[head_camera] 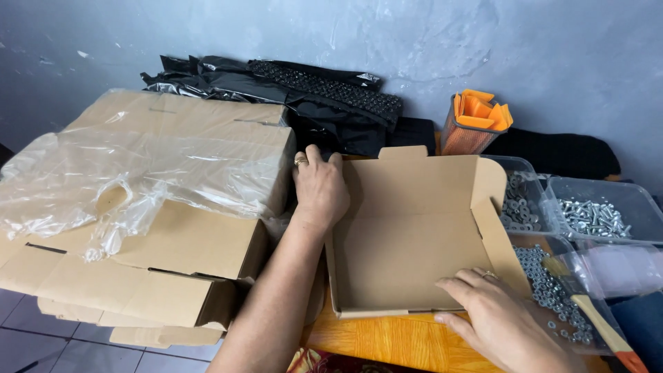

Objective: A person prepares a cardboard shipping box by unfolding it, brushing the interior, folding it, and then brushing a black metal component.

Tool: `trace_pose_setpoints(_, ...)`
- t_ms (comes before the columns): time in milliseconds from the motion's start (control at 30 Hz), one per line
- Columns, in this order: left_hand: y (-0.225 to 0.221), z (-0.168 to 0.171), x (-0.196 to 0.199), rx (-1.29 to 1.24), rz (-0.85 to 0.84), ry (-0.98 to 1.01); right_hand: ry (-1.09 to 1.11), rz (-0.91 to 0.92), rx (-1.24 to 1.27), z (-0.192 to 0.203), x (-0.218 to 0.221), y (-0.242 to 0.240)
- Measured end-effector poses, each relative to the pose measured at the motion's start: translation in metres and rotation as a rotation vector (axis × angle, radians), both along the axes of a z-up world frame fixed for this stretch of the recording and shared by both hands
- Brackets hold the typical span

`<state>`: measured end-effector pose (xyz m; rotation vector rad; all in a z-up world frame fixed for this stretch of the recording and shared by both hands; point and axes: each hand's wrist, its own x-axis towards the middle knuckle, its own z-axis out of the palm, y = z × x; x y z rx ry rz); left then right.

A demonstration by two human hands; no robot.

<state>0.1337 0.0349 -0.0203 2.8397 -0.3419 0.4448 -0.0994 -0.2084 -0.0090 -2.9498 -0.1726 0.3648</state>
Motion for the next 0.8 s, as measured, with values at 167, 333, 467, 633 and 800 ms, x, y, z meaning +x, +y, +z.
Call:
trace_pose_setpoints(167,-0.007,0.003,-0.01,0.148,-0.086,0.299,0.216,-0.015,-0.009,0.012,-0.006,0.01)
trace_pose_setpoints(333,-0.015,0.004,-0.017,0.224,-0.2,0.503,0.567,0.043,0.055,0.035,-0.007,0.021)
trace_pose_setpoints(467,-0.015,0.005,-0.017,0.231,-0.206,0.457,0.339,0.057,-0.014,0.056,0.024,0.004)
trace_pose_setpoints(633,-0.016,0.007,-0.014,0.286,-0.244,0.563,-0.219,0.006,-0.007,0.048,0.134,-0.034)
trace_pose_setpoints(800,-0.015,0.017,-0.022,0.262,-0.248,0.482,-0.415,-0.092,-0.216,-0.024,0.249,-0.071)
